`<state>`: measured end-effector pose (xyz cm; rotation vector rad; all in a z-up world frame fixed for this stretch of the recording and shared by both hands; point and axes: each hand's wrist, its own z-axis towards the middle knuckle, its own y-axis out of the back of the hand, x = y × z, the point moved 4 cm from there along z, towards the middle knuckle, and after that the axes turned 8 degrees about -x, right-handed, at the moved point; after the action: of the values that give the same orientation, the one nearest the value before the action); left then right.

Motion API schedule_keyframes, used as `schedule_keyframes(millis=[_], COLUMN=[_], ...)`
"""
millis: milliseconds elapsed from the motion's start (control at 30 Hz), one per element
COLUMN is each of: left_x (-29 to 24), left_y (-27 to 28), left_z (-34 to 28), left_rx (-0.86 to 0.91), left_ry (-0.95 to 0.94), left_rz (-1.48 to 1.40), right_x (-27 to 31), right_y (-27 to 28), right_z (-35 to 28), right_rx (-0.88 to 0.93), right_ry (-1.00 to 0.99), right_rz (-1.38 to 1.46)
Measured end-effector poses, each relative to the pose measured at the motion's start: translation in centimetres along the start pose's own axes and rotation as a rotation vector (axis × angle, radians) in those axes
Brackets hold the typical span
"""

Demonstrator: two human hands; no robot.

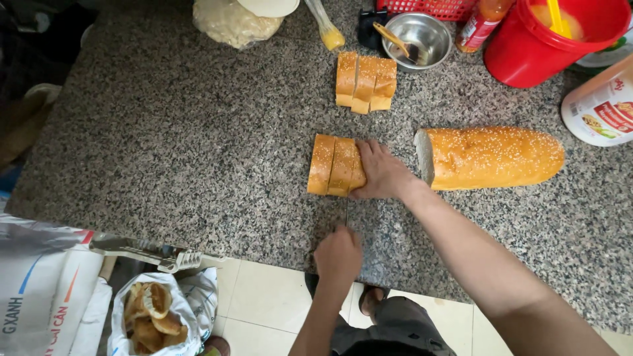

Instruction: Cutting a large loaf of bread into smaller sections.

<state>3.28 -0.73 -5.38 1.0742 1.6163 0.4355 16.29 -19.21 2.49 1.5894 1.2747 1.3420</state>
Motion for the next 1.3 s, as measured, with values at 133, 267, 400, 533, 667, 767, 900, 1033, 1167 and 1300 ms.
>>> schedule_keyframes(millis=[133, 267, 400, 533, 667, 767, 900, 1033, 1167, 1300], left_x=[-0.8, -0.8, 0.6, -1.1, -0.6, 0.2, -1.5, 0.1, 1.2, -1.0], left_y=[0.2, 1.5, -0.9, 0.6, 1.0, -0.7, 0.4, -1.2, -2.2, -0.5], left_z=[2.7, -1.5, 0.2, 2.7, -1.1, -1.1, 3.0, 1.2, -1.1, 2.8], left_rx=[-0.022, -0.016, 0.019, -0.025, 0.01, 0.026, -0.076, -0.086, 0.011, -0.103], left_ry=[0.026, 0.04, 0.032, 0.017, 0.118, 0.167, 0.121, 0.115, 0.153, 0.093], left_rz=[-0.004, 0.017, -0.021, 0.069, 0.05, 0.044, -0.01, 0.046, 0.102, 0.054], right_x=[0.3, 0.0, -0.1, 0.2, 0.7, 1.2, 1.7, 1.6, 1.2, 1.0], right_y=[0.3, 0.0, -0.2, -0.1, 0.4, 1.1, 1.4, 1.4, 1.1, 0.5], right_z=[-0.3, 0.0, 0.1, -0.3, 0.1, -0.3, -0.5, -0.3, -0.2, -0.3], right_rx=[-0.008, -0.001, 0.002, 0.038, 0.084, 0.164, 0.184, 0.205, 0.151, 0.223], right_ry=[0.004, 0.013, 0.02, 0.004, -0.045, -0.112, -0.116, -0.133, -0.084, -0.079], right_rz=[-0.013, -0.016, -0.03, -0.008, 0.022, 0.019, -0.004, -0.009, 0.006, -0.053])
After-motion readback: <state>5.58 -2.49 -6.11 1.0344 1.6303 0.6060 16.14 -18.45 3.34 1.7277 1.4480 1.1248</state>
